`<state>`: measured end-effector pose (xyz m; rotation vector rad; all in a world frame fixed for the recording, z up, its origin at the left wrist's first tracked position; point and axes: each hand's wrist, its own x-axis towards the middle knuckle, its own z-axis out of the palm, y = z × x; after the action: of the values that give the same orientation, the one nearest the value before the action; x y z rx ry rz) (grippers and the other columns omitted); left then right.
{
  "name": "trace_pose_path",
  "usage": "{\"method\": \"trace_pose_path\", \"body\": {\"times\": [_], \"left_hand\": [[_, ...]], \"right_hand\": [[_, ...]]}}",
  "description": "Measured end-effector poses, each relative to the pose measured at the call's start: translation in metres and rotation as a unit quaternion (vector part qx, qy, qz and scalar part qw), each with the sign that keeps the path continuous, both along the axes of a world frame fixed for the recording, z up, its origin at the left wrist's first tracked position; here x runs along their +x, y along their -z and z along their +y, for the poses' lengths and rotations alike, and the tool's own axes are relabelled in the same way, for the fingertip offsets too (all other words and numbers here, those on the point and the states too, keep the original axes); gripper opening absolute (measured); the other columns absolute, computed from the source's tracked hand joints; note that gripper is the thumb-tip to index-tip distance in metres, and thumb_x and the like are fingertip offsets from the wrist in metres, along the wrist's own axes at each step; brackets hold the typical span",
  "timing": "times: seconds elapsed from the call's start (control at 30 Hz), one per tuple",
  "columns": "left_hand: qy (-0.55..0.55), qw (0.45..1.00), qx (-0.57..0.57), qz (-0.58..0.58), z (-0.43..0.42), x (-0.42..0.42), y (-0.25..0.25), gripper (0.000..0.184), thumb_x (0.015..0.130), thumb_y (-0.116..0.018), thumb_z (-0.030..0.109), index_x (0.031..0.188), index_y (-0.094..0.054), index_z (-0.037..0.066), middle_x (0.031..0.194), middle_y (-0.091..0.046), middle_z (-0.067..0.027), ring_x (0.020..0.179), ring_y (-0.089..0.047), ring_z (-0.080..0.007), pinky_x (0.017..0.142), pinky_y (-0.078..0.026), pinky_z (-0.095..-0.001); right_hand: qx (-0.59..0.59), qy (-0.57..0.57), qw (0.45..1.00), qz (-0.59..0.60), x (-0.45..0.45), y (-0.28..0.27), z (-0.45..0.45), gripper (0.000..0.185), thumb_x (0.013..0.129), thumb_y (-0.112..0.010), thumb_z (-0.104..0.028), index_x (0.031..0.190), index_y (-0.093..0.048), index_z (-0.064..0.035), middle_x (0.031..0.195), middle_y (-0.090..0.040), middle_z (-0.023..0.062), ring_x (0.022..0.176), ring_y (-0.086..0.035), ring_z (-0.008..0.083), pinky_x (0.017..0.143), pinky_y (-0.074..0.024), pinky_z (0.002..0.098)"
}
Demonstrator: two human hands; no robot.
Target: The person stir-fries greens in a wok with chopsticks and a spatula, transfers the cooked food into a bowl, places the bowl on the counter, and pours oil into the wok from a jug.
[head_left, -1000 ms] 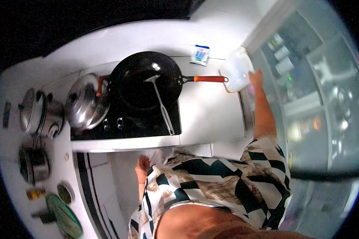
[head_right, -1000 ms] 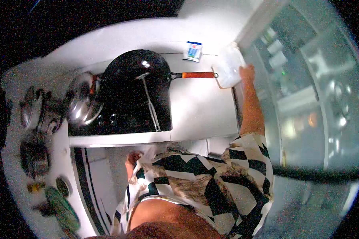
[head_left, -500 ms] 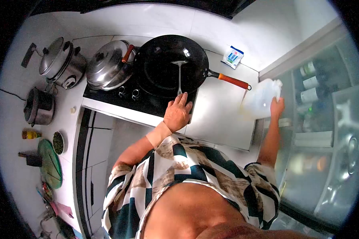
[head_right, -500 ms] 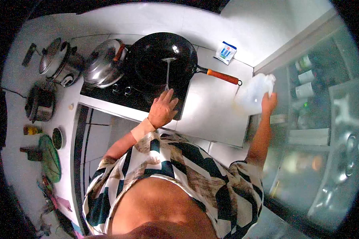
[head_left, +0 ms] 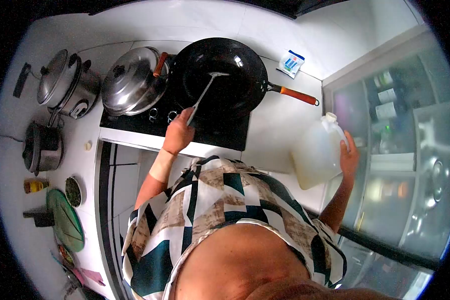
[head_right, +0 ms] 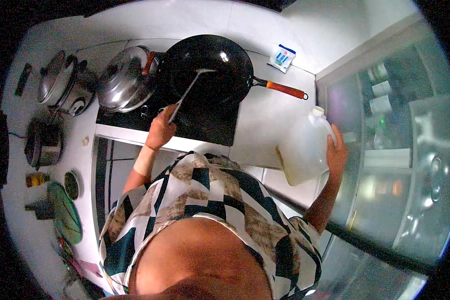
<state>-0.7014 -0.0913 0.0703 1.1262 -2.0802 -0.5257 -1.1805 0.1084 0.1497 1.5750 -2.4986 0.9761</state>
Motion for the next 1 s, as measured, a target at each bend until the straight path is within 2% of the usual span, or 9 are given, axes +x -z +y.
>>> {"method": "trace_pose_path", "body": {"times": [0.07,0.2,0.27,0.37,0.47,0.6,0.7,0.9,1.0], "left_hand": [[0.001,0.996,0.048,0.077,0.002,0.018,-0.004,0.05,0.069,-0.052,-0.005,0.118,-0.051,0.004,0.1,-0.062,-0.0213,0.089,-0.063,-0.0331,0.075,-0.05,-0.035],[-0.028,0.989,0.095,0.106,0.01,0.053,-0.004,0.048,0.07,-0.053,-0.004,0.118,-0.052,0.003,0.097,-0.063,-0.0193,0.087,-0.064,-0.0265,0.075,-0.049,-0.0302],[-0.028,0.987,0.129,0.097,0.015,0.068,-0.009,0.048,0.07,-0.052,-0.005,0.117,-0.052,0.003,0.097,-0.064,-0.0194,0.087,-0.064,-0.0272,0.075,-0.049,-0.0302],[-0.011,0.986,0.115,0.123,0.013,0.083,0.006,0.047,0.07,-0.052,-0.006,0.116,-0.053,0.002,0.098,-0.063,-0.0201,0.089,-0.064,-0.0295,0.076,-0.049,-0.0311],[0.005,0.982,0.126,0.138,0.017,0.09,0.0,0.045,0.07,-0.052,-0.006,0.114,-0.053,0.001,0.102,-0.062,-0.0216,0.093,-0.062,-0.0332,0.078,-0.049,-0.0343],[0.008,0.978,0.114,0.174,0.018,0.092,0.004,0.038,0.073,-0.056,-0.003,0.112,-0.054,-0.001,0.101,-0.061,-0.0229,0.093,-0.06,-0.0375,0.079,-0.049,-0.037],[0.007,0.977,0.116,0.179,0.019,0.094,0.009,0.035,0.075,-0.057,0.001,0.11,-0.054,-0.001,0.101,-0.061,-0.0229,0.093,-0.06,-0.0378,0.079,-0.049,-0.0372],[0.009,0.968,0.147,0.202,0.023,0.098,0.005,0.034,0.078,-0.059,0.005,0.111,-0.054,-0.002,0.097,-0.061,-0.023,0.086,-0.062,-0.0365,0.073,-0.049,-0.0367],[0.009,0.962,0.167,0.214,0.025,0.099,0.008,0.033,0.079,-0.059,0.006,0.111,-0.054,-0.002,0.096,-0.061,-0.023,0.083,-0.062,-0.0354,0.071,-0.049,-0.0367]], "right_hand": [[0.019,-0.041,0.998,-0.043,0.023,-0.029,-0.003,0.036,0.091,-0.049,-0.019,0.126,-0.051,-0.0108,0.119,-0.058,0.0137,0.109,-0.057,0.031,0.093,-0.0423,0.0362],[0.069,-0.117,0.99,0.032,0.058,-0.071,-0.023,0.034,0.092,-0.048,-0.019,0.125,-0.053,-0.013,0.114,-0.061,0.0148,0.102,-0.06,0.0284,0.089,-0.044,0.0335],[0.098,-0.162,0.982,0.03,0.083,-0.092,-0.043,0.034,0.091,-0.049,-0.017,0.124,-0.054,-0.0109,0.112,-0.062,0.0155,0.093,-0.063,0.0234,0.085,-0.0451,0.0304],[0.231,-0.19,0.952,0.072,0.13,-0.126,-0.081,0.034,0.089,-0.05,-0.017,0.123,-0.056,-0.0145,0.107,-0.063,0.015,0.086,-0.063,0.0276,0.081,-0.0465,0.0328],[0.24,-0.271,0.918,0.159,0.155,-0.125,-0.118,0.035,0.087,-0.051,-0.018,0.121,-0.057,-0.017,0.102,-0.063,0.0137,0.081,-0.061,0.0319,0.077,-0.047,0.0365],[0.353,-0.337,0.844,0.223,0.199,-0.134,-0.157,0.033,0.086,-0.051,-0.021,0.117,-0.06,-0.0172,0.099,-0.064,0.0139,0.081,-0.06,0.0344,0.077,-0.0461,0.0408],[0.427,-0.352,0.791,0.259,0.221,-0.131,-0.176,0.031,0.088,-0.049,-0.021,0.117,-0.058,-0.0202,0.099,-0.063,0.0177,0.09,-0.061,0.0348,0.081,-0.0459,0.0462],[0.463,-0.389,0.738,0.3,0.231,-0.124,-0.204,0.03,0.086,-0.05,-0.022,0.115,-0.059,-0.0214,0.097,-0.063,0.0169,0.091,-0.06,0.0353,0.08,-0.0462,0.0469],[0.469,-0.387,0.733,0.305,0.23,-0.12,-0.211,0.03,0.086,-0.051,-0.022,0.115,-0.06,-0.0218,0.098,-0.063,0.016,0.092,-0.06,0.0352,0.08,-0.0463,0.0467]]}}
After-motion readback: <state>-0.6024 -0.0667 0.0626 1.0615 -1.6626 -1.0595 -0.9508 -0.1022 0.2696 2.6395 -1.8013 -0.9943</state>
